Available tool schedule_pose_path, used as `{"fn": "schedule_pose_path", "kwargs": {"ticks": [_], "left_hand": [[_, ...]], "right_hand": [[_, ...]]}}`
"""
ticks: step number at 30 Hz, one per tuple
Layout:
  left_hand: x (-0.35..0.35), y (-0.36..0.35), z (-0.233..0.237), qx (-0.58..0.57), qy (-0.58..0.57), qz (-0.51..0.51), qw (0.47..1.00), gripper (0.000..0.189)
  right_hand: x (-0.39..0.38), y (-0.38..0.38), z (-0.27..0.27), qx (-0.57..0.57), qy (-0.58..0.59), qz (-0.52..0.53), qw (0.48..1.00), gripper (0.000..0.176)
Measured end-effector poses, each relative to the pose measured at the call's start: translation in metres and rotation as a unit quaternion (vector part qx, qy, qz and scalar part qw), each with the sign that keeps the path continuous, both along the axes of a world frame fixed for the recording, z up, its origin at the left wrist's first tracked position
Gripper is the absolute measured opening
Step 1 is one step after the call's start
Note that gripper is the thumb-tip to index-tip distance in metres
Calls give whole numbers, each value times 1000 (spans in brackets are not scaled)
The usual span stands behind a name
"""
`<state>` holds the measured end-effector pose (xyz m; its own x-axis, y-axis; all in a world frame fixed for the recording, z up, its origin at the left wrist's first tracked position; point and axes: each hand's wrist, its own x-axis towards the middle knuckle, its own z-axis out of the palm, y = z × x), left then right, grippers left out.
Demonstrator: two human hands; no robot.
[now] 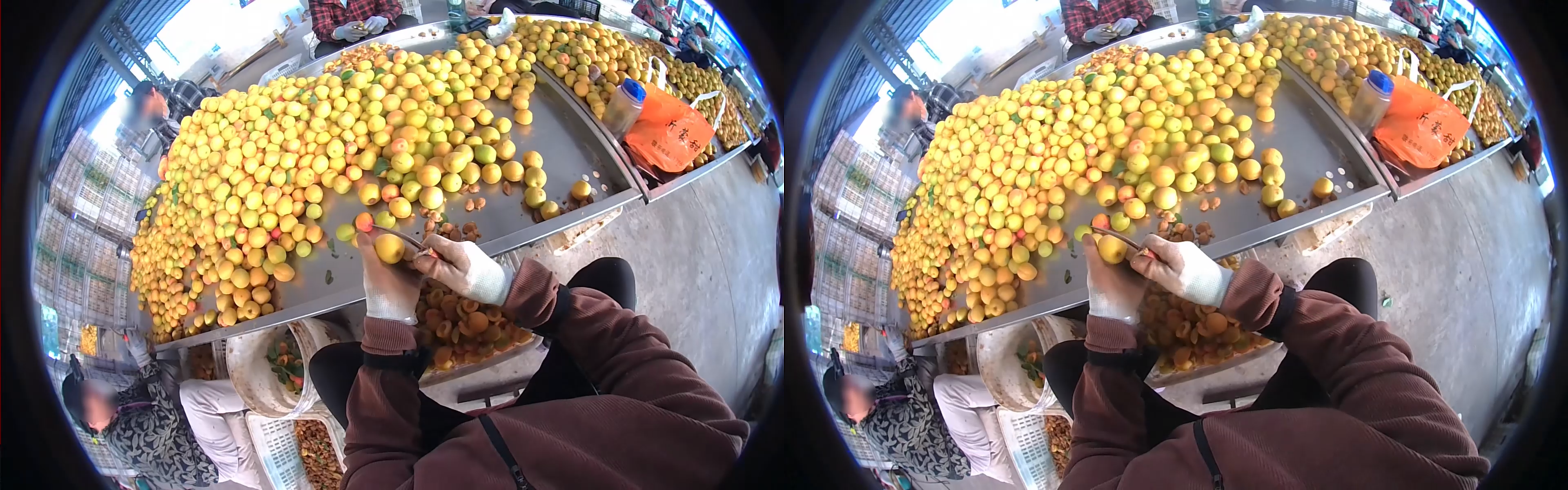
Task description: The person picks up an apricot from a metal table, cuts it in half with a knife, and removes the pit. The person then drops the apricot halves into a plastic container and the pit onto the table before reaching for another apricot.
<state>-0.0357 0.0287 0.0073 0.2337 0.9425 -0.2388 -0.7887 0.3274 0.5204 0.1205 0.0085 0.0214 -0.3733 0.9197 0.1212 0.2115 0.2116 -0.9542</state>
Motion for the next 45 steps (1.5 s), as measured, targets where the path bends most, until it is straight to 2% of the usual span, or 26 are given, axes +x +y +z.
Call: {"fn": "schedule_pose_path", "kwargs": {"ticks": [5,8,11,14,17,19,20,22,23,25,32,34,35,37,41,43,45], "left_hand": [[5,-2,-6,23,-3,-1,1000,66],[7,1,-15,39,-3,8,999,67],[10,1,-11,25,33,39,998,69],[13,-6,1,101,82,6,992,69],[13,-8,0,133,193,-12,972,62],[12,-12,2,118,171,-14,978,59],[12,-14,2,103,148,-16,983,57],[8,-11,-5,108,142,-30,983,63],[7,-9,-7,114,136,-43,983,69],[7,-9,-9,112,127,-42,985,70],[5,-8,-11,144,132,-53,979,73],[4,-9,-10,142,139,-51,979,73],[5,-10,-10,140,145,-49,978,72],[4,-11,-8,135,161,-38,977,71],[11,-16,4,166,218,16,961,65],[4,-17,4,157,229,6,961,60],[1,-16,-1,148,239,-4,960,54]], "right_hand": [[-7,0,1,-33,-25,-43,998,30],[-8,5,-12,19,16,-54,998,30],[-7,6,-13,15,-11,-50,999,28],[-5,9,-12,49,32,-74,995,30],[-2,11,-5,32,44,-76,996,24],[-7,12,-8,-69,180,-65,979,23],[-9,10,-7,-69,180,-65,979,23],[-13,6,0,-139,308,-75,938,25],[-10,4,5,-139,307,-75,939,25],[-5,0,11,-48,136,-86,986,29],[-7,4,-3,-56,140,-83,985,30],[-10,6,-9,-75,234,-49,968,30],[-9,5,-7,-76,234,-48,968,30],[-8,2,1,-31,144,-62,987,32],[-10,-2,7,-44,172,-71,982,29],[-11,-5,9,55,90,-109,988,21],[-11,-3,1,75,58,-121,988,18]]}}
